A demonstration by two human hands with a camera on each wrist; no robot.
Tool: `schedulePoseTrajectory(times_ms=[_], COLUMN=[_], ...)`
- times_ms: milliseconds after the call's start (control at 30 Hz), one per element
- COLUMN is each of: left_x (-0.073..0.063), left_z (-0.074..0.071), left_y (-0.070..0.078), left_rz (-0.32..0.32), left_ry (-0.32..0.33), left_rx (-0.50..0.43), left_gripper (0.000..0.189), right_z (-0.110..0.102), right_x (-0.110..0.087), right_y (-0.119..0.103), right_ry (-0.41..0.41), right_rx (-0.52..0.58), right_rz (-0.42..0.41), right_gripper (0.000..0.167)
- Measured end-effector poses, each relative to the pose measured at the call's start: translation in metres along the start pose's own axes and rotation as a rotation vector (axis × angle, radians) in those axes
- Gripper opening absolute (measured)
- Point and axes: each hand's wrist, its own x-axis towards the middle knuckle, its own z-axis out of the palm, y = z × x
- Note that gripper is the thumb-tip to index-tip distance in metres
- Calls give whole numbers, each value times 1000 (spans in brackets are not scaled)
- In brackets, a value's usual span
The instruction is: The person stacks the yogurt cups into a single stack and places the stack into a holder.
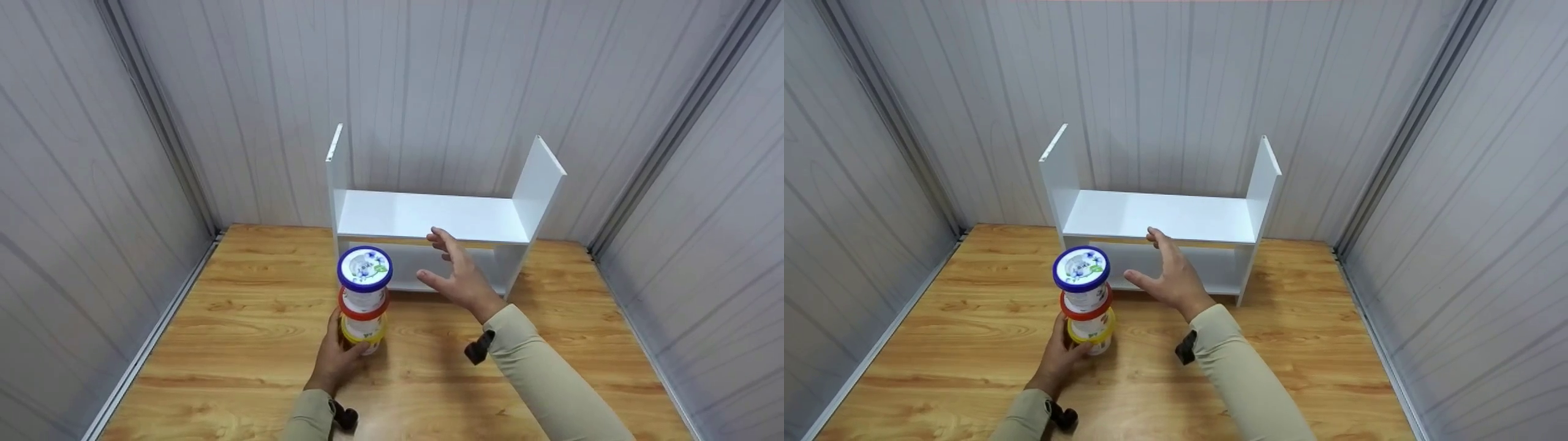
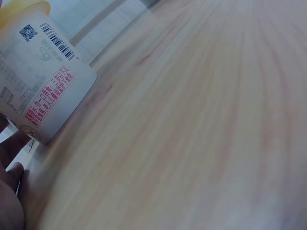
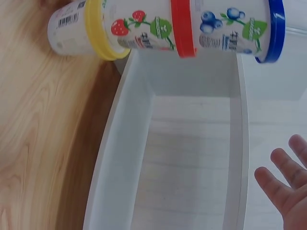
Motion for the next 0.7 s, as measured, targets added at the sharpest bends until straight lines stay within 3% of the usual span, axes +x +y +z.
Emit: schedulePoseTrajectory(times_ms=[267,700], left_x=[-1,-1], left_z=[0,-1], left_y=[-3,-1], left_rz=[56,-13], left_ry=[-12,-18], left_rx=[17,6], left_gripper=[109,111], right_z=[-21,-47], right_x=[-7,-19], right_y=[11,24], right_ry=[56,118], right_rx=[31,42], right_rz=[46,134], right_gripper=[89,88])
